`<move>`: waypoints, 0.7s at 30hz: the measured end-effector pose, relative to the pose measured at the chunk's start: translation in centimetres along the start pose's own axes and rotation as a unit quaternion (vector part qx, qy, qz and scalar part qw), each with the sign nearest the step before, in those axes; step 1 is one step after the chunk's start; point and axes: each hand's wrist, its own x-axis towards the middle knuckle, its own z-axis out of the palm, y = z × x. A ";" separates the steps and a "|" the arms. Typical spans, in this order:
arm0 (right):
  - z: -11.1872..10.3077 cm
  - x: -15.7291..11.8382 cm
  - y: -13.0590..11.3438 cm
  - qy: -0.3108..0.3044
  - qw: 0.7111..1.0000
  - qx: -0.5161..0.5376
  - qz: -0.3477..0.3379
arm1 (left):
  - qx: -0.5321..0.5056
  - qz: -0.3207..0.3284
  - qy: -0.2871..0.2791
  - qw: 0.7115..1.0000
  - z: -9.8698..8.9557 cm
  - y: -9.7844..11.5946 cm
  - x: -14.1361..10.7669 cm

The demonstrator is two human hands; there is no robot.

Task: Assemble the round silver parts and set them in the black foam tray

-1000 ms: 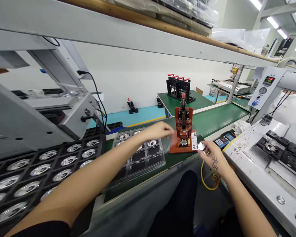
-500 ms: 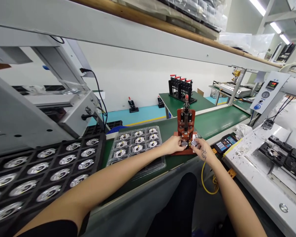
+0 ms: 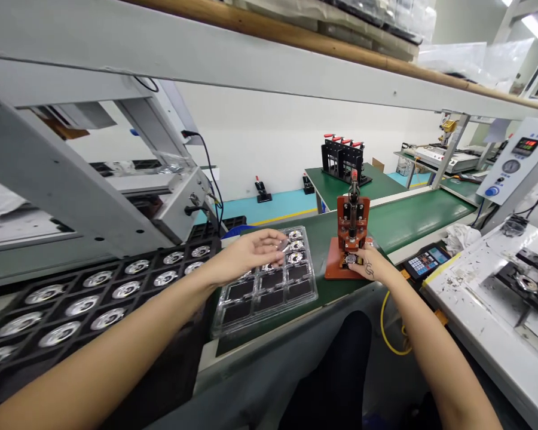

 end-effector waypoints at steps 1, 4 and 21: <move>-0.3 -0.1 0.1 -0.001 1.000 -0.003 0.001 | -0.028 -0.001 0.012 1.000 -0.4 0.0 -0.7; -0.6 -0.2 0.3 -0.003 1.000 -0.011 0.007 | -0.072 0.004 0.053 0.996 -1.2 0.0 -2.5; -10.6 2.9 -2.7 0.176 0.980 -0.002 0.092 | -0.018 0.028 0.147 0.989 -2.2 1.9 -8.2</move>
